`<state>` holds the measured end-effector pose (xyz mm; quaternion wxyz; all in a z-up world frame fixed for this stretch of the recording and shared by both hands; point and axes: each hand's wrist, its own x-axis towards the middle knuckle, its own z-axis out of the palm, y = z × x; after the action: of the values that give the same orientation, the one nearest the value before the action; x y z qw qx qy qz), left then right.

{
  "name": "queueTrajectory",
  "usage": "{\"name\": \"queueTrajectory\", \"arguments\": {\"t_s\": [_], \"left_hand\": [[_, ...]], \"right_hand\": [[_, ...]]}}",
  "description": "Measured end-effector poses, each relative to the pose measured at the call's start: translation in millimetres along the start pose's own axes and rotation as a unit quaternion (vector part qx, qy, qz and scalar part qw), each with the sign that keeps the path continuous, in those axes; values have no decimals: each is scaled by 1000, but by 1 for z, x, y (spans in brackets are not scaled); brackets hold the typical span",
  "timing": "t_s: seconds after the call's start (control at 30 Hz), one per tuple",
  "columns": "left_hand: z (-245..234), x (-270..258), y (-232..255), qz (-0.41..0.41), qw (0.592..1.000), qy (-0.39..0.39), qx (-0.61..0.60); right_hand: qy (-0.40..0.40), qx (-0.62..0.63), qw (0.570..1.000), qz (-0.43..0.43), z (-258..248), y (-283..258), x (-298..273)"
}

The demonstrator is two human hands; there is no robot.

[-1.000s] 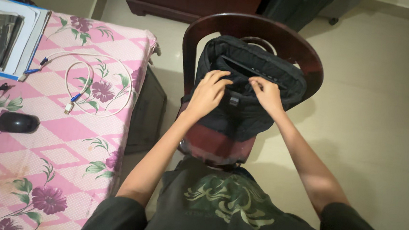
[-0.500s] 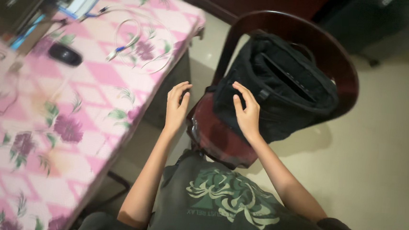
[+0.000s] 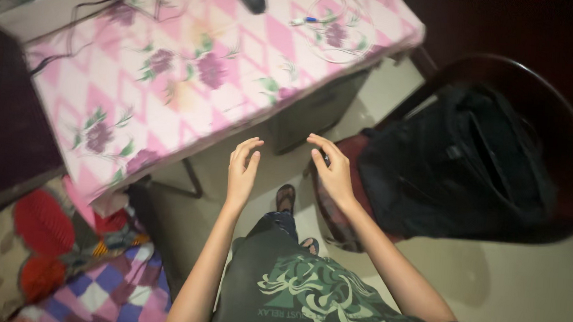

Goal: The person places a black TUF GAMING bag on a chair, opens it, and removes a power adapter. They plug the adapter into a wall socket, then place the adapter and a laptop into the bag. Finally, they coil the adapter cable on the table.

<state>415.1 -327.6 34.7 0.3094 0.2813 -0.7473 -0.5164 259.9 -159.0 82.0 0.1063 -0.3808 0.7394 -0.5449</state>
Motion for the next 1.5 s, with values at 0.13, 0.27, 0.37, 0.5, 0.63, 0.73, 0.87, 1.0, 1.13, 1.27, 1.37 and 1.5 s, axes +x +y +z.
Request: {"name": "queueTrajectory", "arguments": {"t_s": [0.13, 0.27, 0.37, 0.5, 0.63, 0.73, 0.87, 1.0, 1.13, 1.27, 1.37, 1.5], "left_hand": [[-49, -13, -10, -27, 998, 65, 3], [-98, -14, -28, -38, 992, 122, -1], [-137, -8, -44, -35, 986, 165, -8], [-215, 7, -68, -19, 979, 200, -21], [-301, 26, -85, -40, 970, 240, 21], [-348, 33, -89, -47, 961, 272, 24], [-395, 32, -98, -33, 942, 329, 57], [-417, 19, -107, -40, 917, 392, 66], [-427, 4, -115, -87, 882, 461, 49], [-433, -12, -116, -91, 838, 529, 97], [-441, -21, -118, -113, 814, 558, 119], [-448, -51, -117, -137, 783, 595, 116]], "right_hand": [[-91, 15, 996, -17, 45, -20, 9], [-166, 31, 984, -50, 99, -39, 27], [-208, 34, 976, -52, 149, -53, 49], [-256, 51, 963, -63, 244, -79, 90], [-292, 77, 944, -130, 344, -114, 119], [-323, 129, 929, -125, 398, -144, 131], [-371, 121, 913, -119, 457, -174, 144], [-417, 136, 886, -152, 503, -190, 151], [-467, 157, 845, -211, 539, -197, 154], [-529, 167, 810, -190, 569, -211, 153], [-559, 197, 781, -194, 592, -223, 149], [-589, 210, 750, -214, 617, -235, 119]]}}
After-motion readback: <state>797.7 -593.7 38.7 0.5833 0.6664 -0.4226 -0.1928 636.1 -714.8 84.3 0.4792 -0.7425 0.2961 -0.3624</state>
